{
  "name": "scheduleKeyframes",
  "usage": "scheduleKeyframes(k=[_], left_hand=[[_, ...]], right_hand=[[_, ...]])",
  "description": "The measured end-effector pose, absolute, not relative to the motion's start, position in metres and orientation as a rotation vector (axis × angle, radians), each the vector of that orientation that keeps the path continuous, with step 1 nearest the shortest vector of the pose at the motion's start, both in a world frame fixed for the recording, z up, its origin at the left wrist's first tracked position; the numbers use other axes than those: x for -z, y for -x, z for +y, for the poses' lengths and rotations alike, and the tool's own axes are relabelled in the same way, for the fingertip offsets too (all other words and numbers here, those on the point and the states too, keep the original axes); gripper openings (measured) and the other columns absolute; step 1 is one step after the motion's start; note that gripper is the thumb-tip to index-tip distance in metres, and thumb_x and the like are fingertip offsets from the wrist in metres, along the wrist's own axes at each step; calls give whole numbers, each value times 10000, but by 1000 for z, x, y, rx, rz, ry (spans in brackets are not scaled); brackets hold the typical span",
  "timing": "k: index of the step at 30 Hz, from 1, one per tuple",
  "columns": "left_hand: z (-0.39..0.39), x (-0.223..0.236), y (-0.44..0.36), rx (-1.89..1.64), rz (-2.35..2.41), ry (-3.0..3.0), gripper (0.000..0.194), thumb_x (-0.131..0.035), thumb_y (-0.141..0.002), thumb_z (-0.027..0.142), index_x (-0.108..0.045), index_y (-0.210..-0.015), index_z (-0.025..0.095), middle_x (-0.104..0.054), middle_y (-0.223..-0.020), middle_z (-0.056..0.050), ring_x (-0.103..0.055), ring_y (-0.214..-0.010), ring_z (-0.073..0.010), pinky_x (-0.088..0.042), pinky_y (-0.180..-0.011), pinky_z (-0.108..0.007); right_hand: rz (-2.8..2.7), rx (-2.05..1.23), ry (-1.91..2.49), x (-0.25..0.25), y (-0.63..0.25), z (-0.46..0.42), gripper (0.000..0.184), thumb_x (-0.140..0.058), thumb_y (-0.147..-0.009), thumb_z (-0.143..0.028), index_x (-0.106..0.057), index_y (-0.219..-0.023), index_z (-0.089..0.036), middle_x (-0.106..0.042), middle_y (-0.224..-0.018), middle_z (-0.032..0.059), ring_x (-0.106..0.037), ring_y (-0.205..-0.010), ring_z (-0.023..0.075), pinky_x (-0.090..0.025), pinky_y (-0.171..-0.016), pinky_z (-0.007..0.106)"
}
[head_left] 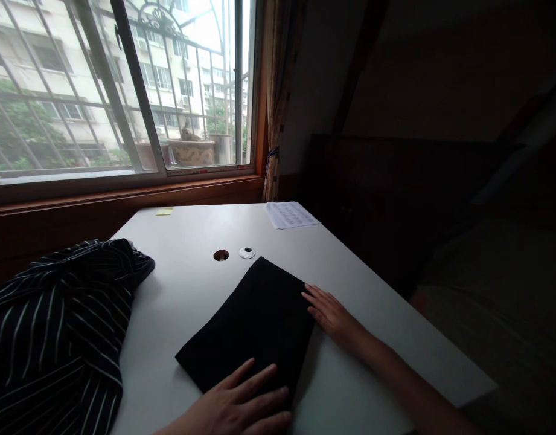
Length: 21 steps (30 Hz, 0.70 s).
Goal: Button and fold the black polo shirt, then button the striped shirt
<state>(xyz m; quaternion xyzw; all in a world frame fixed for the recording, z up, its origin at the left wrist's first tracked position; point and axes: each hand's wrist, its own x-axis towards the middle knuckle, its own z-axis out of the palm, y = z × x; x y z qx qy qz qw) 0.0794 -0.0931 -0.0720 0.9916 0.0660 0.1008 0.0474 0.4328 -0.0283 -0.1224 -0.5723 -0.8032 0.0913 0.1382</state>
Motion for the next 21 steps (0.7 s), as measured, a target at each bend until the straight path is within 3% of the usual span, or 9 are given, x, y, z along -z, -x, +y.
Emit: scheduleKeyframes(k=[5,9,12,16,21], left_hand=[[-89,49,-76,-137,150,-2779,512,-378,-1044,302,-256,-1538,358,-354,-1557,-3,-237,-1464,-249,-284,-1198,-443],[-82,23,-72,-131,268,-2588,496,-428,-1031,354,-327,-1517,325,-349,-1563,-25,-326,-1438,-232,-320,-1183,-409],[-67,28,-67,-174,444,-2613,487,-447,-1019,411,-378,-1492,319,-352,-1568,-20,-321,-1444,-253,-293,-1190,-465],[-39,57,-57,-234,621,-2729,447,-484,-1001,411,-474,-1437,308,-464,-1504,-45,-353,-1428,-298,-301,-1174,-546],[-25,67,-44,-330,620,-2790,356,-569,-964,350,-598,-1318,341,-604,-1375,-3,-504,-1332,-257,-335,-1184,-479]], right_hand=[[-2322,-243,1635,127,-431,-23,537,-240,-1043,-524,-389,-1503,-290,-307,-1593,31,-259,-1476,239,-227,-1202,495],[-2340,-271,1639,128,-429,-16,544,-218,-1049,-504,-342,-1525,-271,-273,-1604,22,-234,-1484,227,-211,-1211,479],[-2365,-287,1634,125,-424,-9,553,-198,-1052,-484,-309,-1539,-246,-247,-1612,25,-204,-1492,220,-187,-1217,475],[-2393,-343,1608,120,-417,4,547,-197,-1051,-486,-289,-1544,-269,-221,-1619,8,-187,-1498,202,-149,-1225,462],[-2440,-403,1530,115,-408,27,539,-199,-1050,-480,-294,-1541,-281,-218,-1621,-7,-174,-1501,195,-123,-1226,463]])
